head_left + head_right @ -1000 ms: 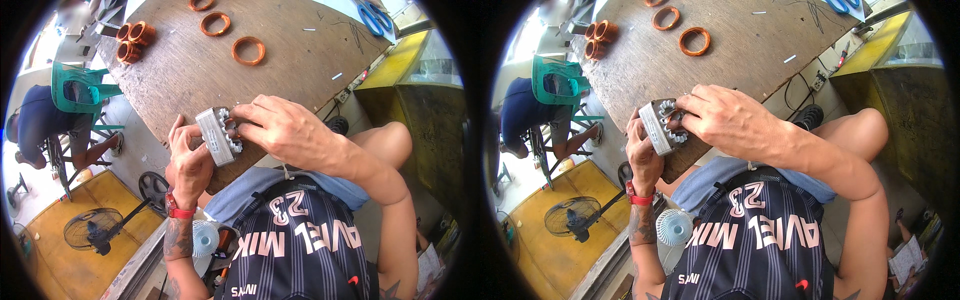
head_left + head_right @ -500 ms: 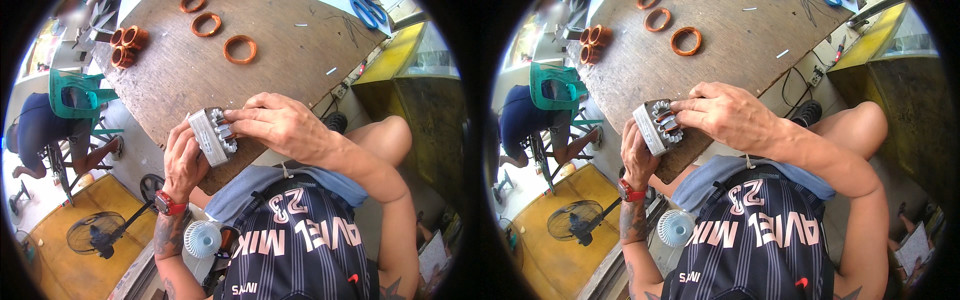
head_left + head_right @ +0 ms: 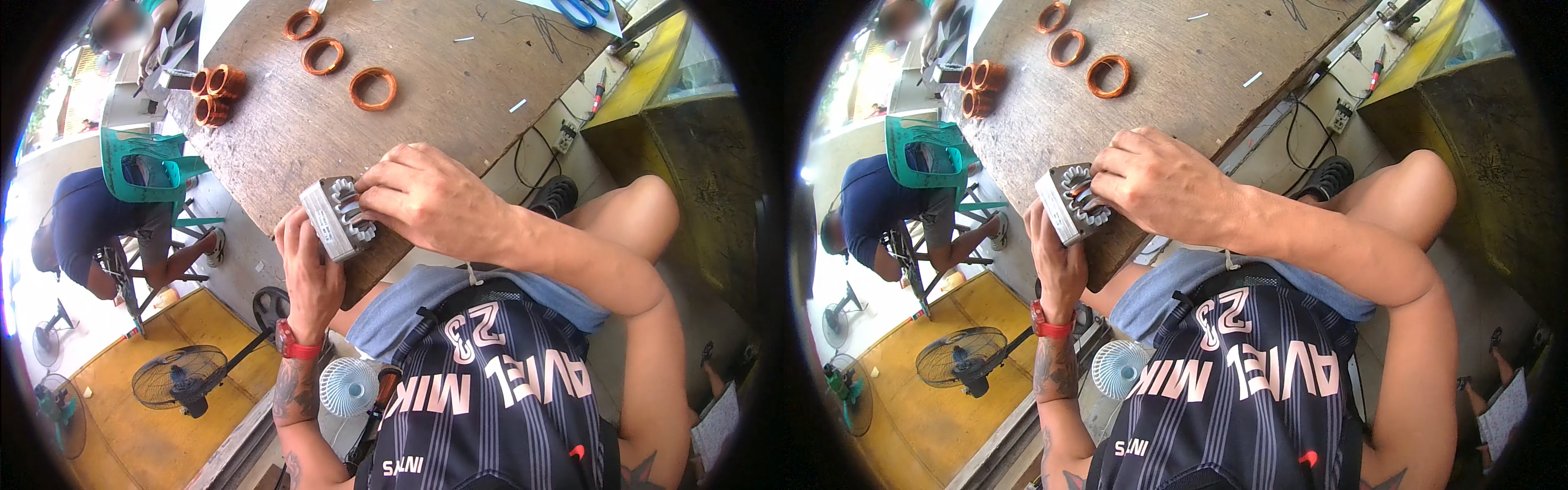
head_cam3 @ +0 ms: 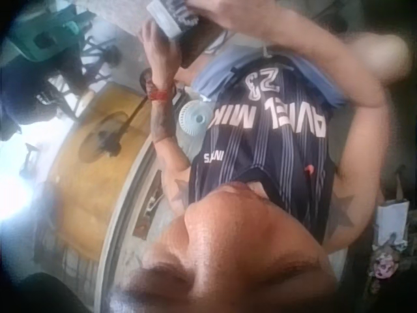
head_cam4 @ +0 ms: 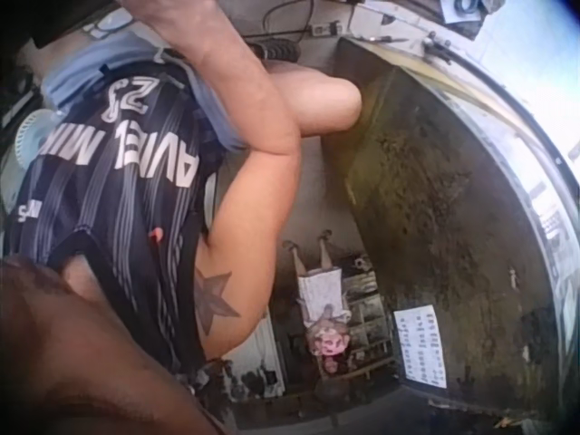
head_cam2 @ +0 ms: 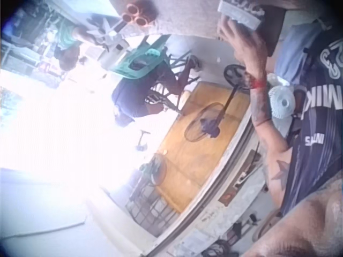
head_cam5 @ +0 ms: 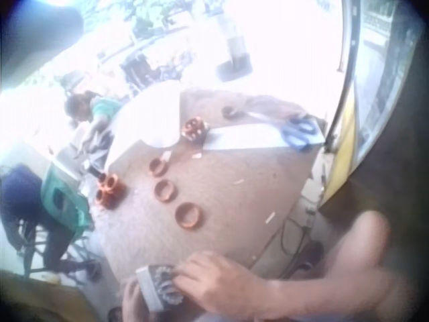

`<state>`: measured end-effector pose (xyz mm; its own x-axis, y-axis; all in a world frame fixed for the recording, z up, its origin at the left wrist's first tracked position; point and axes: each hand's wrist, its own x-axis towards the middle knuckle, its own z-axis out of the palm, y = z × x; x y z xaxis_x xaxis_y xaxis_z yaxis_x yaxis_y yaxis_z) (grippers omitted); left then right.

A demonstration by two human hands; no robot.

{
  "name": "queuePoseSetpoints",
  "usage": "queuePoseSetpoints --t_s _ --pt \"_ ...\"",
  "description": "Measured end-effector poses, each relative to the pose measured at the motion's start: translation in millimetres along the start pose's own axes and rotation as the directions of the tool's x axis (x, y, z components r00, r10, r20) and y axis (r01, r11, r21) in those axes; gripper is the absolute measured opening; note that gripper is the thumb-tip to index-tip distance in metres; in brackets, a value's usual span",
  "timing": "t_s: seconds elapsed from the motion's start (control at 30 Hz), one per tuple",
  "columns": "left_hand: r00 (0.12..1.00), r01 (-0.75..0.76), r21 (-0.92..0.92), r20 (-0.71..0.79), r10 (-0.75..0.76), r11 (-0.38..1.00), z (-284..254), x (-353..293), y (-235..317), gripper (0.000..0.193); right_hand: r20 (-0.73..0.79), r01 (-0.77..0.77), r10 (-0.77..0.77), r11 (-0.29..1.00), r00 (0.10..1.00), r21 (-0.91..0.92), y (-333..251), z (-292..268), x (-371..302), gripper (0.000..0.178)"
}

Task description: The person cuts white insulating material into small strips using scissors, then places the strips into slots on a gray electrical component. They also handle copper rings, cutting and arranging them on the table.

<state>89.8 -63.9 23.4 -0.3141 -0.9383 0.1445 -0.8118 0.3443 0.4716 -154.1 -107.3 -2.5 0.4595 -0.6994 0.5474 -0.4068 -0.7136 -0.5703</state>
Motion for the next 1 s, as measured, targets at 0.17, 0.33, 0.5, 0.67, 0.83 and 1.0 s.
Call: queuePoseSetpoints --t_s 0.17,0.33,0.5,0.67,0.83,1.0 --pt "0.985 -0.173 0.083 0.021 0.172 0.981 1.6 -0.2 -10.2 0.048 0.080 0.249 -0.236 0.935 0.968 -0.253 9.2 -6.4 -5.3 0.022" --pt "0.987 -0.128 0.102 0.112 0.116 0.987 -7.3 -15.4 -10.8 0.040 0.152 0.344 -0.309 0.849 0.939 -0.402 7.3 -16.8 -16.7 0.026" --pt "0.992 0.085 -0.140 -0.084 -0.097 0.987 -0.7 -21.2 -5.0 0.029 -0.046 0.025 -0.022 0.999 0.999 0.048 5.8 -20.0 -8.8 0.032" --pt "0.922 0.193 -0.549 -0.182 -0.342 0.813 8.5 -6.5 -4.2 0.028 -0.115 -0.113 0.120 0.991 0.986 0.069 -4.1 -0.7 7.8 0.025" --pt "0.943 0.163 -0.389 -0.209 -0.259 0.907 4.1 0.0 3.6 0.033 0.019 -0.072 0.073 0.996 0.997 -0.055 -5.4 -1.0 8.8 0.024" --pt "0.965 0.134 -0.141 -0.208 -0.162 0.981 -2.3 4.0 10.1 0.032 0.044 0.078 -0.069 0.967 0.997 -0.242 -3.8 -0.5 12.5 0.019"
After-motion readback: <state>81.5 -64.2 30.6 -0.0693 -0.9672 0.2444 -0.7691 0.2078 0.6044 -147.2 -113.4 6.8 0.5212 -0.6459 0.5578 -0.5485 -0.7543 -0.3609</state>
